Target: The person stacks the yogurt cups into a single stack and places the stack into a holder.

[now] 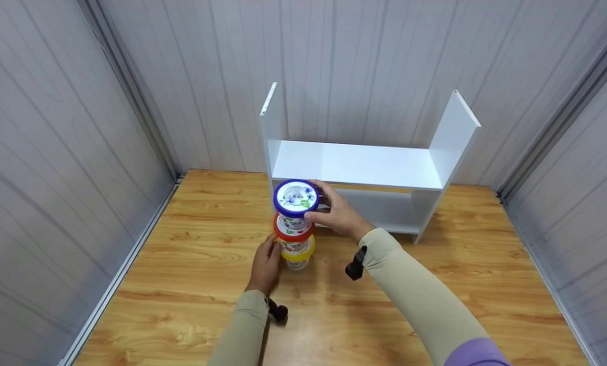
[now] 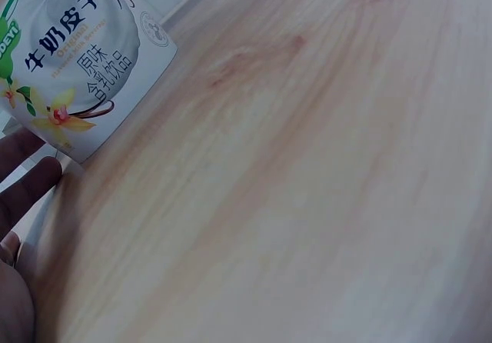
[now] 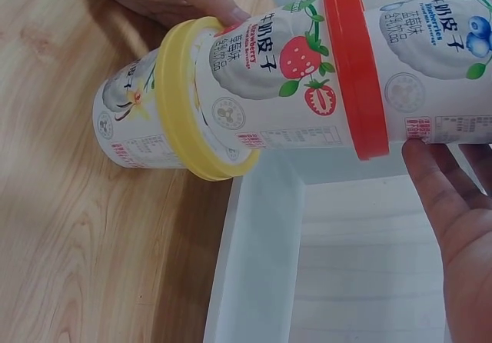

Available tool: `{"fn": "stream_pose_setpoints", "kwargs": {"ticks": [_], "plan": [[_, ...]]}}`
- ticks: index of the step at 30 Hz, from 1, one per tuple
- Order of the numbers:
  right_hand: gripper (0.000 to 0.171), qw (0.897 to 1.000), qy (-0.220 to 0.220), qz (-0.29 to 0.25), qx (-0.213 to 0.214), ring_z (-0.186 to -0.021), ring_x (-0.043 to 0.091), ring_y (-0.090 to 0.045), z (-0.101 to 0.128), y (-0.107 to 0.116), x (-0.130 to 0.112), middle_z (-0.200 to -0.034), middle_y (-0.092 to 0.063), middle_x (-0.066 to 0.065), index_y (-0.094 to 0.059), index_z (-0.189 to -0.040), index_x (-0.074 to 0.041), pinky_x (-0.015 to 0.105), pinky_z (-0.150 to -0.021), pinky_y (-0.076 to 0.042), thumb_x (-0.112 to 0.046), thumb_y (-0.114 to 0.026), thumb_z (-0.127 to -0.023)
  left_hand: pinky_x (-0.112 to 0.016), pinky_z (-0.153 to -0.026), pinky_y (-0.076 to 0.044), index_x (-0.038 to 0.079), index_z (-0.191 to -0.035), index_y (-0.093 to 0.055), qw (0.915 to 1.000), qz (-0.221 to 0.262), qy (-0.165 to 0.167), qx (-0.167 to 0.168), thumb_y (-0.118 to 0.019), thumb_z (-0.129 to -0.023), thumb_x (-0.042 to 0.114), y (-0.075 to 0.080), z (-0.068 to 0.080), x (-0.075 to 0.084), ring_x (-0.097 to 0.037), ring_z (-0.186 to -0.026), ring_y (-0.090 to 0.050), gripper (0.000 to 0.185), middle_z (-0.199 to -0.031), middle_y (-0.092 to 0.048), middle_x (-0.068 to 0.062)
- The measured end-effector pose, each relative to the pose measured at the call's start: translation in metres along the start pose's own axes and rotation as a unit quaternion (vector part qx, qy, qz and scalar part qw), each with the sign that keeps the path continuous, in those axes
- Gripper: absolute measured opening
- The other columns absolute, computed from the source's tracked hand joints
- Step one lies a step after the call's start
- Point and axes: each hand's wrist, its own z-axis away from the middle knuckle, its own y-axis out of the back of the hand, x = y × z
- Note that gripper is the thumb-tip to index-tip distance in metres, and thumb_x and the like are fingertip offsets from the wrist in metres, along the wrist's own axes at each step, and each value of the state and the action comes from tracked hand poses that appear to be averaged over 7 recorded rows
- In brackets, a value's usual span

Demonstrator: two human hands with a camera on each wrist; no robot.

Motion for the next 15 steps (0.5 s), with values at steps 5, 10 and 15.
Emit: {"fn": "stream_pose_setpoints", "kwargs": {"ticks": [5, 10, 15], "plan": [[0.084, 1.0, -0.009, 0.014, -0.001, -0.136, 0.024, -0.047, 0.0, -0.0023, -0.0008, -0.147, -0.047, 0.0, -0.035, -0.155, -0.03, 0.046, -0.11, -0.043, -0.037, -0.082, -0.086, -0.053, -0.108, -0.041, 0.021, -0.146, -0.054, 0.9998, -0.007, 0.016, 0.001, -0.045, -0.108, 0.038, 0.0, 0.001, 0.0001, -0.027, -0.12, -0.055, 0.042, -0.133, -0.061, -0.007], [0.082, 1.0, -0.014, 0.021, -0.002, -0.136, 0.023, -0.047, -0.0006, -0.0045, -0.0016, -0.147, -0.048, -0.002, -0.035, -0.155, -0.033, 0.047, -0.11, -0.043, -0.04, -0.08, -0.087, -0.056, -0.11, -0.038, 0.024, -0.148, -0.052, 0.9988, -0.02, 0.045, 0.003, -0.044, -0.108, 0.043, 0.0002, 0.002, 0.001, -0.03, -0.125, -0.051, 0.045, -0.136, -0.058, -0.008], [0.084, 1.0, -0.014, 0.02, -0.006, -0.137, 0.024, -0.046, -0.0007, -0.0046, -0.0015, -0.148, -0.047, 0.0, -0.033, -0.156, -0.032, 0.049, -0.11, -0.042, -0.04, -0.08, -0.087, -0.055, -0.109, -0.039, 0.023, -0.146, -0.054, 0.9997, -0.013, 0.018, 0.003, -0.045, -0.108, 0.039, 0.0005, 0.0008, -0.0003, -0.029, -0.122, -0.053, 0.042, -0.135, -0.06, -0.007]]}}
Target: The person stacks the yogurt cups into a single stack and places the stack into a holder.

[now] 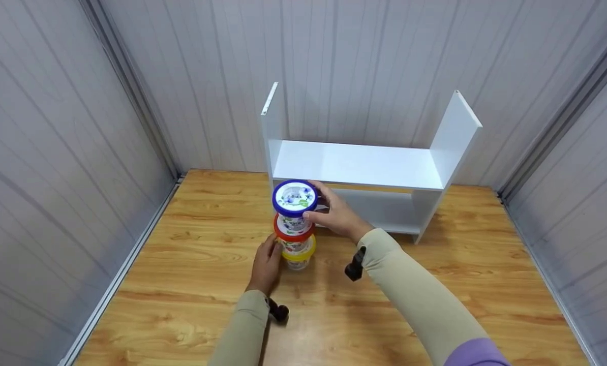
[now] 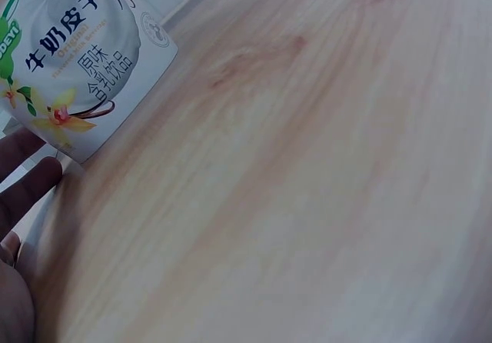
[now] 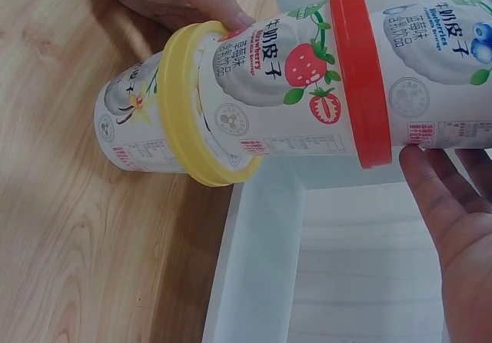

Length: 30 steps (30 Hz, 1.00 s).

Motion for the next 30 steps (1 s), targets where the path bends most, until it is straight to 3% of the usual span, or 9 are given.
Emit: {"fn": "stream_pose_setpoints", "kwargs": {"ticks": [4, 10, 14, 18, 27, 30], "plan": [[0.089, 1.0, -0.001, 0.015, 0.002, -0.136, 0.023, -0.046, 0.002, 0.001, 0.0, -0.148, -0.048, -0.001, -0.031, -0.157, -0.032, 0.049, -0.11, -0.042, -0.044, -0.081, -0.085, -0.053, -0.108, -0.041, 0.022, -0.144, -0.056, 0.9997, 0.005, -0.025, -0.003, -0.045, -0.108, 0.036, 0.0, -0.001, -0.001, -0.026, -0.118, -0.055, 0.04, -0.133, -0.063, -0.005], [0.092, 1.0, 0.008, 0.023, 0.006, -0.139, 0.025, -0.044, 0.008, 0.006, 0.001, -0.152, -0.045, 0.0, -0.028, -0.159, -0.029, 0.054, -0.113, -0.038, -0.04, -0.082, -0.086, -0.055, -0.111, -0.038, 0.024, -0.147, -0.053, 0.9997, 0.003, 0.023, -0.005, -0.044, -0.108, 0.043, 0.0, 0.001, 0.001, -0.027, -0.123, -0.052, 0.044, -0.136, -0.058, -0.005], [0.088, 0.999, 0.022, 0.03, 0.01, -0.139, 0.027, -0.043, 0.014, 0.012, 0.002, -0.153, -0.043, 0.004, -0.026, -0.16, -0.026, 0.056, -0.113, -0.036, -0.033, -0.079, -0.089, -0.053, -0.113, -0.036, 0.027, -0.148, -0.052, 0.9994, 0.007, 0.033, -0.005, -0.044, -0.107, 0.046, -0.001, 0.001, 0.002, -0.026, -0.126, -0.051, 0.046, -0.139, -0.057, -0.003], [0.082, 0.998, 0.034, 0.046, 0.023, -0.139, 0.03, -0.043, 0.021, 0.02, 0.004, -0.152, -0.044, 0.007, -0.028, -0.159, -0.022, 0.057, -0.113, -0.037, -0.028, -0.075, -0.093, -0.054, -0.113, -0.036, 0.026, -0.148, -0.052, 0.9995, 0.003, 0.032, 0.001, -0.044, -0.107, 0.046, 0.0, 0.001, 0.002, -0.027, -0.126, -0.051, 0.046, -0.138, -0.058, -0.004], [0.076, 0.995, 0.029, 0.071, 0.064, -0.135, 0.028, -0.048, 0.039, 0.04, 0.009, -0.146, -0.049, 0.008, -0.035, -0.155, -0.017, 0.053, -0.11, -0.041, -0.032, -0.075, -0.093, -0.056, -0.113, -0.034, 0.024, -0.148, -0.052, 0.9992, 0.004, 0.04, 0.006, -0.043, -0.107, 0.045, 0.001, 0.002, 0.002, -0.029, -0.127, -0.05, 0.047, -0.139, -0.056, -0.007], [0.071, 0.993, 0.035, 0.078, 0.076, -0.133, 0.029, -0.05, 0.045, 0.047, 0.011, -0.144, -0.051, 0.01, -0.038, -0.152, -0.015, 0.055, -0.109, -0.042, -0.03, -0.074, -0.094, -0.057, -0.112, -0.035, 0.02, -0.148, -0.052, 0.9998, -0.004, 0.02, 0.007, -0.043, -0.108, 0.041, 0.001, 0.001, 0.0, -0.031, -0.127, -0.05, 0.046, -0.139, -0.058, -0.009]]}}
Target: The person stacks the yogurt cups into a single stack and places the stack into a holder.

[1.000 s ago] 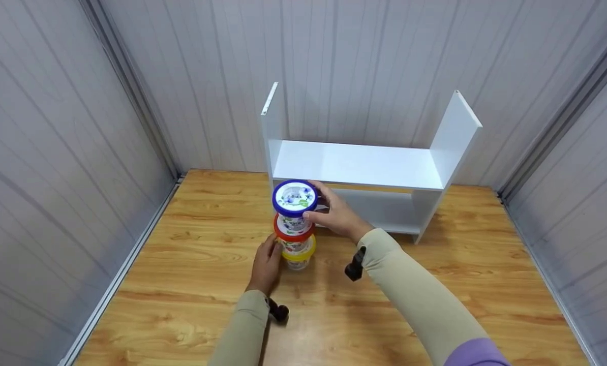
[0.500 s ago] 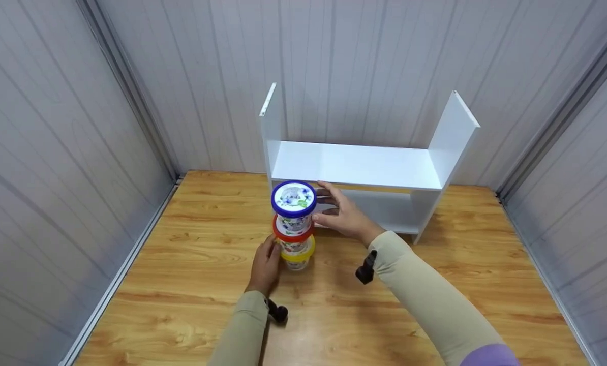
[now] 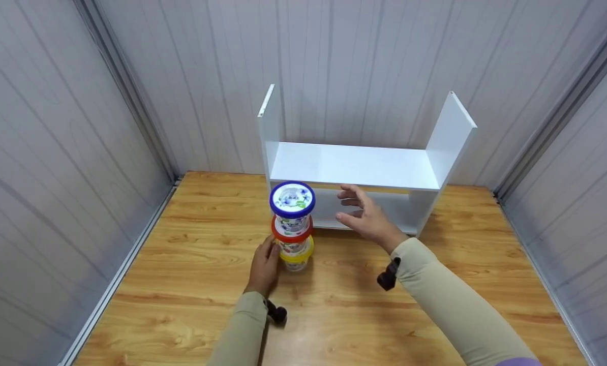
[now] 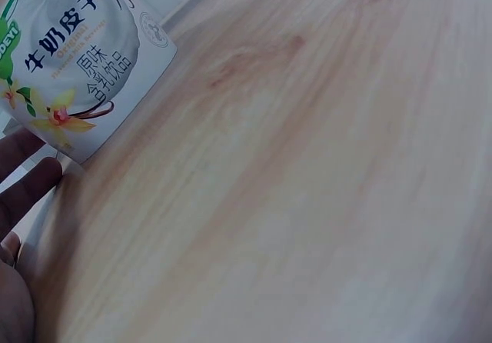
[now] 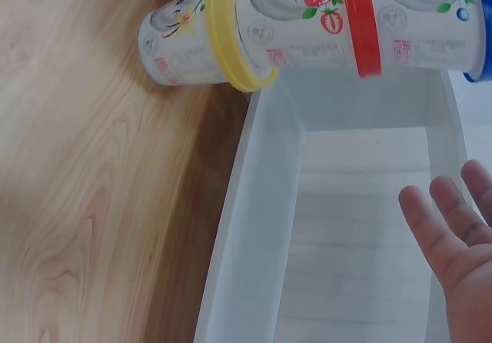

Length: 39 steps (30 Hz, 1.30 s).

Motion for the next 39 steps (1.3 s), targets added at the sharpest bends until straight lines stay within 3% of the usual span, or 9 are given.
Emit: {"fn": "stream_pose_setpoints", "kwargs": {"ticks": [4, 15, 25, 29, 32, 34, 36, 39], "plan": [[0.065, 1.0, 0.007, 0.0, 0.013, -0.131, 0.034, -0.051, 0.007, 0.009, 0.003, -0.141, -0.052, 0.012, -0.041, -0.15, -0.011, 0.055, -0.107, -0.043, -0.023, -0.073, -0.095, -0.057, -0.11, -0.038, 0.015, -0.147, -0.053, 0.9996, -0.014, -0.023, 0.002, -0.043, -0.109, 0.037, 0.0, -0.001, -0.004, -0.032, -0.125, -0.052, 0.045, -0.137, -0.059, -0.011], [0.057, 0.998, -0.007, -0.006, 0.054, -0.129, 0.036, -0.051, 0.024, 0.036, 0.007, -0.137, -0.052, 0.02, -0.043, -0.143, -0.002, 0.051, -0.105, -0.046, -0.015, -0.071, -0.095, -0.058, -0.113, -0.035, 0.017, -0.15, -0.048, 1.0, 0.003, 0.0, -0.004, -0.045, -0.109, 0.035, 0.002, 0.001, 0.0, -0.034, -0.132, -0.048, 0.045, -0.142, -0.054, -0.014], [0.055, 0.994, -0.025, 0.022, 0.104, -0.126, 0.035, -0.054, 0.041, 0.059, 0.014, -0.132, -0.054, 0.019, -0.044, -0.14, 0.001, 0.048, -0.105, -0.046, -0.019, -0.071, -0.096, -0.05, -0.112, -0.04, 0.017, -0.152, -0.046, 0.9959, 0.057, -0.06, -0.036, -0.054, -0.105, 0.027, 0.0, -0.006, -0.003, -0.027, -0.132, -0.054, 0.048, -0.145, -0.056, -0.008], [0.054, 0.991, -0.033, 0.033, 0.125, -0.124, 0.031, -0.054, 0.047, 0.069, 0.016, -0.13, -0.055, 0.018, -0.045, -0.139, 0.001, 0.045, -0.104, -0.046, -0.02, -0.07, -0.097, -0.05, -0.11, -0.042, 0.013, -0.153, -0.041, 0.9928, 0.074, -0.077, -0.054, -0.056, -0.104, 0.017, 0.0, -0.007, -0.005, -0.029, -0.13, -0.055, 0.051, -0.146, -0.055, -0.012], [0.054, 0.989, -0.033, 0.044, 0.137, -0.124, 0.029, -0.054, 0.052, 0.076, 0.018, -0.128, -0.055, 0.015, -0.044, -0.139, 0.001, 0.035, -0.102, -0.048, -0.023, -0.069, -0.098, -0.05, -0.109, -0.044, 0.009, -0.152, -0.042, 0.9915, 0.075, -0.083, -0.066, -0.058, -0.103, 0.015, 0.005, -0.001, 0.013, -0.032, -0.129, -0.057, 0.052, -0.144, -0.057, -0.014], [0.053, 0.987, -0.034, 0.054, 0.147, -0.123, 0.029, -0.054, 0.055, 0.082, 0.02, -0.128, -0.055, 0.014, -0.045, -0.138, 0.0, 0.027, -0.099, -0.048, -0.025, -0.069, -0.098, -0.05, -0.109, -0.044, 0.009, -0.152, -0.041, 0.9917, 0.075, -0.076, -0.072, -0.06, -0.101, 0.014, 0.005, -0.001, 0.014, -0.031, -0.129, -0.057, 0.054, -0.143, -0.057, -0.014], [0.053, 0.985, -0.034, 0.059, 0.157, -0.122, 0.029, -0.055, 0.058, 0.087, 0.022, -0.127, -0.055, 0.014, -0.045, -0.138, 0.001, 0.02, -0.096, -0.047, -0.024, -0.069, -0.098, -0.05, -0.11, -0.043, 0.013, -0.152, -0.042, 0.9919, 0.076, -0.074, -0.07, -0.063, -0.1, 0.016, 0.004, -0.002, 0.013, -0.03, -0.13, -0.056, 0.056, -0.144, -0.057, -0.011], [0.052, 0.982, -0.04, 0.066, 0.175, -0.121, 0.029, -0.055, 0.061, 0.094, 0.025, -0.127, -0.056, 0.015, -0.045, -0.137, 0.002, 0.019, -0.095, -0.047, -0.023, -0.068, -0.098, -0.049, -0.112, -0.041, 0.019, -0.154, -0.04, 0.9921, 0.08, -0.069, -0.067, -0.065, -0.098, 0.015, -0.001, -0.009, -0.005, -0.026, -0.132, -0.055, 0.061, -0.145, -0.056, -0.006]]}}
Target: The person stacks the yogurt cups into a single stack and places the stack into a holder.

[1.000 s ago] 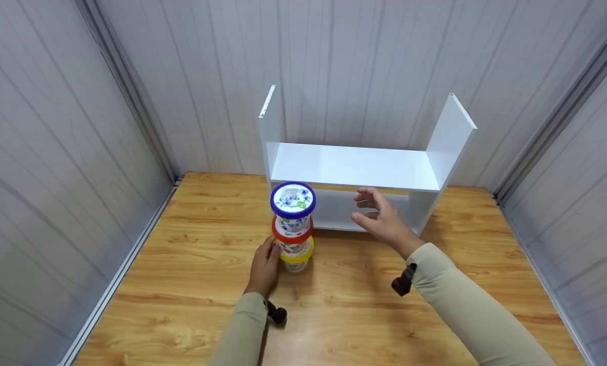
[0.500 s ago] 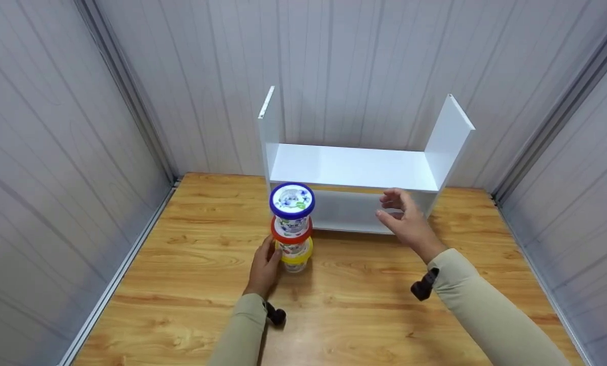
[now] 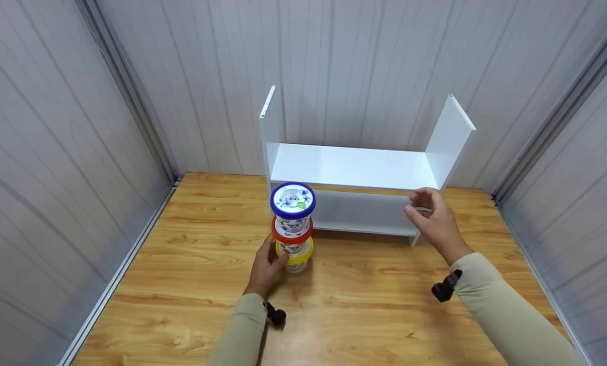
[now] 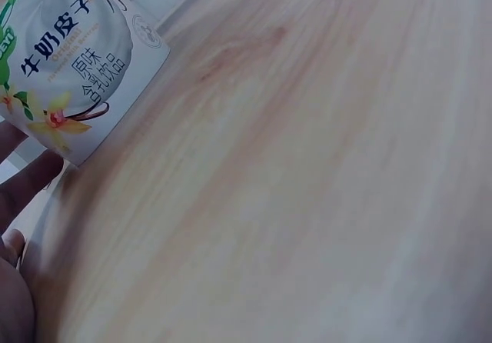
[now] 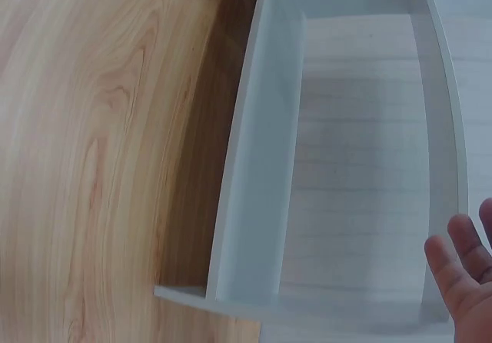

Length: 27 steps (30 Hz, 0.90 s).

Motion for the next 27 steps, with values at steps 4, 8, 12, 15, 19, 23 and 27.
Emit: {"fn": "stream_pose_setpoints", "kwargs": {"ticks": [4, 8, 12, 15, 19, 23, 27], "plan": [[0.053, 1.0, -0.011, 0.014, 0.02, -0.121, 0.028, -0.055, 0.001, 0.01, 0.006, -0.128, -0.055, 0.015, -0.045, -0.137, 0.002, 0.033, -0.102, -0.048, -0.026, -0.068, -0.098, -0.048, -0.112, -0.041, 0.026, -0.152, -0.042, 1.0, 0.0, 0.002, 0.003, -0.069, -0.096, 0.023, -0.001, 0.001, -0.001, -0.022, -0.129, -0.056, 0.063, -0.143, -0.057, -0.001], [0.055, 0.999, -0.02, 0.021, 0.04, -0.12, 0.027, -0.055, 0.001, 0.021, 0.012, -0.127, -0.055, 0.015, -0.044, -0.138, 0.001, 0.044, -0.106, -0.046, -0.028, -0.068, -0.098, -0.048, -0.112, -0.041, 0.029, -0.152, -0.042, 0.9999, -0.003, 0.009, 0.004, -0.071, -0.095, 0.031, 0.0, 0.001, 0.0, -0.021, -0.129, -0.056, 0.064, -0.143, -0.058, 0.0], [0.056, 0.997, -0.028, 0.028, 0.063, -0.12, 0.027, -0.055, 0.0, 0.029, 0.016, -0.126, -0.054, 0.014, -0.044, -0.138, 0.003, 0.039, -0.105, -0.046, -0.028, -0.067, -0.098, -0.047, -0.112, -0.04, 0.028, -0.153, -0.041, 0.9998, -0.004, 0.021, 0.004, -0.071, -0.095, 0.031, -0.001, 0.001, 0.001, -0.022, -0.13, -0.055, 0.065, -0.143, -0.057, -0.001], [0.056, 0.996, -0.039, 0.034, 0.078, -0.12, 0.026, -0.054, -0.001, 0.033, 0.019, -0.126, -0.053, 0.013, -0.043, -0.138, 0.002, 0.039, -0.105, -0.046, -0.03, -0.066, -0.099, -0.046, -0.112, -0.04, 0.027, -0.153, -0.041, 0.9996, -0.004, 0.027, 0.006, -0.072, -0.094, 0.029, 0.0, 0.001, 0.001, -0.022, -0.13, -0.055, 0.067, -0.144, -0.057, -0.002], [0.059, 0.993, -0.054, 0.038, 0.093, -0.121, 0.025, -0.053, -0.003, 0.037, 0.021, -0.129, -0.052, 0.014, -0.042, -0.14, 0.0, 0.04, -0.106, -0.044, -0.036, -0.065, -0.099, -0.044, -0.113, -0.04, 0.026, -0.153, -0.042, 0.9995, 0.0, 0.032, 0.007, -0.073, -0.094, 0.025, 0.0, 0.001, 0.002, -0.021, -0.13, -0.055, 0.067, -0.144, -0.057, -0.001], [0.063, 0.992, -0.064, 0.034, 0.102, -0.124, 0.027, -0.051, -0.008, 0.038, 0.024, -0.133, -0.051, 0.015, -0.04, -0.142, -0.001, 0.041, -0.108, -0.043, -0.041, -0.063, -0.099, -0.049, -0.112, -0.04, 0.018, -0.154, -0.041, 0.9996, 0.022, 0.017, 0.004, -0.071, -0.094, 0.018, 0.0, 0.001, 0.002, -0.027, -0.129, -0.056, 0.067, -0.142, -0.058, -0.007], [0.068, 0.991, -0.077, 0.026, 0.109, -0.127, 0.032, -0.048, -0.015, 0.037, 0.025, -0.138, -0.047, 0.019, -0.036, -0.147, 0.0, 0.046, -0.11, -0.041, -0.04, -0.063, -0.099, -0.048, -0.112, -0.041, 0.018, -0.152, -0.043, 0.9997, 0.018, 0.016, 0.006, -0.073, -0.093, 0.019, -0.001, 0.001, 0.0, -0.026, -0.127, -0.057, 0.066, -0.14, -0.06, -0.007]]}}
